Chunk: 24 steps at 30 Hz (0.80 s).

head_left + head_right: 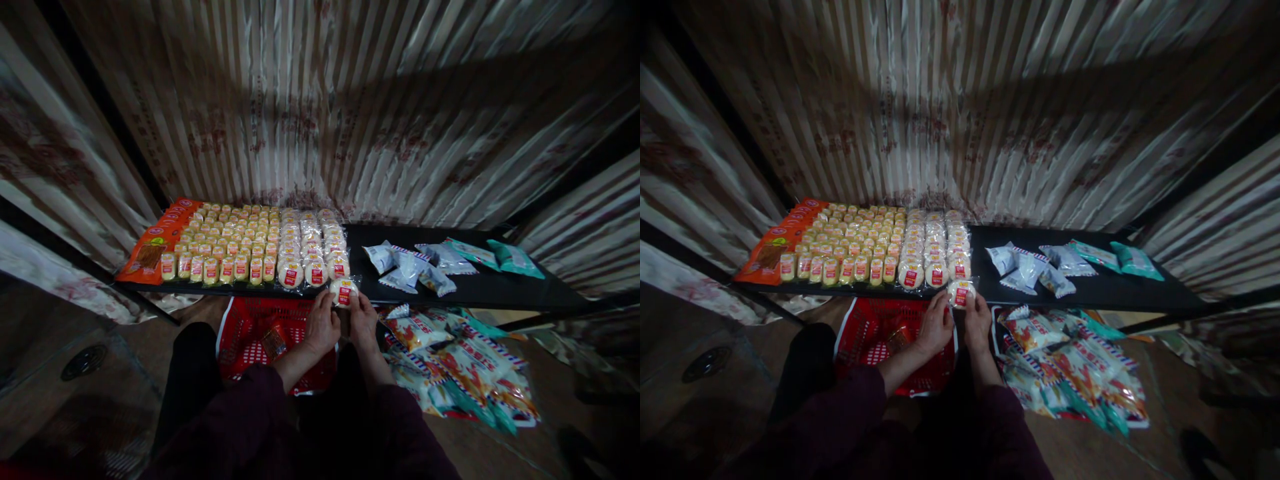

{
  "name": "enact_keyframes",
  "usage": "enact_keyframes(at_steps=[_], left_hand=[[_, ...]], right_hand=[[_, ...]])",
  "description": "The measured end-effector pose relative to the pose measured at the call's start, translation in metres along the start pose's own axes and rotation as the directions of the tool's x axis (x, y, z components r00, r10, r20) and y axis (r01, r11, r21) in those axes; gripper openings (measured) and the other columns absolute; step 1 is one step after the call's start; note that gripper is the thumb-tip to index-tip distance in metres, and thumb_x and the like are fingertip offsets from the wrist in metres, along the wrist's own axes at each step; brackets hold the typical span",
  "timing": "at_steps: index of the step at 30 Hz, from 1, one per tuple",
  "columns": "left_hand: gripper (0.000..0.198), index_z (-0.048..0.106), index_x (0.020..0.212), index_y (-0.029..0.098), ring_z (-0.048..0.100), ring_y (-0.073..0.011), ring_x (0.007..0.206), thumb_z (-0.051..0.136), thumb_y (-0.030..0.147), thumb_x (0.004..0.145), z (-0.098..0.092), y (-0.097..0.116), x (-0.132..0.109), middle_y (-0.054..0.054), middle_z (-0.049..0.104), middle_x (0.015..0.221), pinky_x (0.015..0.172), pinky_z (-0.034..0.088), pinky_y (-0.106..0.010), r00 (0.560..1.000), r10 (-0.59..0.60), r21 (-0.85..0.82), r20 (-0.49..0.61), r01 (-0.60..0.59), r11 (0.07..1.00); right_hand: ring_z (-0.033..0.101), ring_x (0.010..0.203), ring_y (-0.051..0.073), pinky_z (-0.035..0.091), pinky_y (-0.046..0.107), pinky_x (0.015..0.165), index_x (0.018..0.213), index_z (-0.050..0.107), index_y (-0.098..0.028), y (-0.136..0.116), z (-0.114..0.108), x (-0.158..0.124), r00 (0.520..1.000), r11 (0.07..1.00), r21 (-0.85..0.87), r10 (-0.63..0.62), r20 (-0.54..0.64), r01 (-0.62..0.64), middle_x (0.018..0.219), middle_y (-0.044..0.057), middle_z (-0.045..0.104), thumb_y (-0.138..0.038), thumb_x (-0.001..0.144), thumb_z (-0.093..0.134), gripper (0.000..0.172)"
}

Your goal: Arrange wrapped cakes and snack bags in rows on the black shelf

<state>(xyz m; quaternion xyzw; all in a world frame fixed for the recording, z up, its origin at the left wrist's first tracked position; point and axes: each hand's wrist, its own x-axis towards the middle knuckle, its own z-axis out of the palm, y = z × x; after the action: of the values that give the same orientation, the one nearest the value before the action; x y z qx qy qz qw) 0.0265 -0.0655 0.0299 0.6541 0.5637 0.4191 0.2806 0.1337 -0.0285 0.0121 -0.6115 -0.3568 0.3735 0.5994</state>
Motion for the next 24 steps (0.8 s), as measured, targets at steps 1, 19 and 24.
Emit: enact_keyframes(at_steps=[1, 19, 24], left_hand=[[0.052, 0.049, 0.127, 0.009, 0.043, -0.0237, 0.131, 0.046, 0.005, 0.076, 0.002, 0.0, 0.003, -0.017, 0.047, 0.138, 0.112, 0.036, -0.04, 1.0, 0.008, 0.015, 0.007, -0.008, 1.0], [0.054, 0.046, 0.133, 0.009, 0.039, -0.0265, 0.134, 0.044, 0.009, 0.079, 0.003, 0.01, 0.022, -0.016, 0.04, 0.145, 0.113, 0.034, -0.04, 0.984, 0.059, 0.194, 0.167, -0.091, 0.977], [0.051, 0.05, 0.13, 0.012, 0.038, -0.0279, 0.134, 0.044, 0.01, 0.079, 0.008, 0.004, 0.024, -0.014, 0.043, 0.144, 0.111, 0.037, -0.045, 0.97, 0.155, 0.232, 0.187, -0.197, 0.953]], right_hand=[[0.064, 0.075, 0.019, 0.052, 0.031, 0.07, 0.099, 0.068, -0.016, -0.001, 0.002, 0.004, 1.0, 1.0, 0.021, 0.009, -0.007, -0.009, 0.088, 0.006, 0.072, -0.056, 0.069, 0.064, 0.05], [0.062, 0.083, 0.022, 0.049, 0.036, 0.079, 0.103, 0.068, -0.013, -0.005, 0.009, 0.038, 0.994, 0.987, -0.114, -0.11, 0.008, 0.11, 0.095, 0.01, 0.071, -0.06, 0.072, 0.055, 0.058], [0.061, 0.083, 0.021, 0.048, 0.037, 0.081, 0.103, 0.069, -0.014, 0.004, 0.006, 0.045, 0.993, 0.986, -0.122, -0.115, 0.028, 0.117, 0.096, 0.009, 0.071, -0.059, 0.071, 0.058, 0.056]])
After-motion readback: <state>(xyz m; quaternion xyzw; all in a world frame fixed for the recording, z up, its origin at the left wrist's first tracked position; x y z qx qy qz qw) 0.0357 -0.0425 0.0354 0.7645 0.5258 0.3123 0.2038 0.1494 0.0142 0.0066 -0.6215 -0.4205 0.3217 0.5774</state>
